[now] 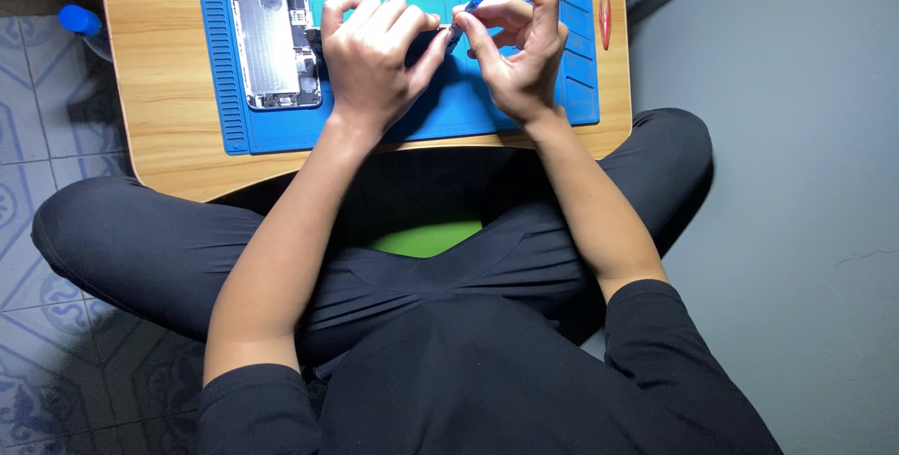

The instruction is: Repairing a smartphone by manipulating internal components and screws using precision tools on an anti-static mat.

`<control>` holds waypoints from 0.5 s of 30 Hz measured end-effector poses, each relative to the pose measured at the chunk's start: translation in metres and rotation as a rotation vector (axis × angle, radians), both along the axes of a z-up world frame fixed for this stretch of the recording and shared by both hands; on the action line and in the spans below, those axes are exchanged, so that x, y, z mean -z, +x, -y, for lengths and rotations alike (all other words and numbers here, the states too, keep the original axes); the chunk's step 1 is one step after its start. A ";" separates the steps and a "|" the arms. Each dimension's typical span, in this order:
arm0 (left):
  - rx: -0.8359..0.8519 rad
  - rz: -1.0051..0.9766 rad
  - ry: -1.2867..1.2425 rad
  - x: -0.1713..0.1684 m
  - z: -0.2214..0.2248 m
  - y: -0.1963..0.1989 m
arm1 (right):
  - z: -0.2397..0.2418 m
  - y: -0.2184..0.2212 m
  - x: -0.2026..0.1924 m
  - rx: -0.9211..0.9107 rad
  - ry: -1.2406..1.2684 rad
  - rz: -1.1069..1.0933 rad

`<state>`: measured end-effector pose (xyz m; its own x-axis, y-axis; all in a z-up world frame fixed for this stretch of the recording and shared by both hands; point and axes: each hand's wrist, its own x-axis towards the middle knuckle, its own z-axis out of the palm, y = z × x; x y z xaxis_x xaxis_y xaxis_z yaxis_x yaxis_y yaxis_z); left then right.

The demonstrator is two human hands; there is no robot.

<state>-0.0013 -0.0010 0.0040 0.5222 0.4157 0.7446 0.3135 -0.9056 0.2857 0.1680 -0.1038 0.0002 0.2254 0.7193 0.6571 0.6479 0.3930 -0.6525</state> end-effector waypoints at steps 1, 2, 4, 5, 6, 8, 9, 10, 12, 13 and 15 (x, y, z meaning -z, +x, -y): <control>0.001 -0.002 0.003 0.000 0.000 0.000 | 0.000 0.001 0.000 0.000 0.000 0.004; 0.002 -0.004 0.005 -0.001 0.000 0.000 | 0.000 0.001 0.000 0.000 -0.001 0.009; 0.000 -0.002 0.004 0.000 -0.001 0.000 | 0.000 0.001 -0.002 -0.003 -0.006 0.016; 0.001 0.000 0.000 0.002 0.000 0.001 | 0.000 0.002 -0.003 -0.005 -0.015 0.024; 0.001 0.000 -0.002 0.001 0.000 0.000 | 0.001 0.001 -0.005 -0.005 -0.016 0.024; -0.003 0.000 0.010 0.001 0.000 0.000 | 0.000 0.000 -0.009 0.009 -0.019 0.061; -0.004 -0.001 0.009 0.001 0.000 0.000 | 0.000 0.001 -0.011 0.008 -0.020 0.059; -0.004 0.001 0.011 0.001 0.000 0.000 | -0.001 0.001 -0.013 0.006 -0.030 0.083; -0.005 0.002 0.015 0.001 -0.001 0.000 | -0.002 0.001 -0.018 0.004 -0.038 0.107; -0.006 0.000 0.014 0.001 -0.001 0.000 | -0.002 0.000 -0.022 -0.013 -0.041 0.088; -0.009 -0.003 0.012 0.003 -0.001 0.000 | -0.004 0.000 -0.027 -0.032 -0.044 0.068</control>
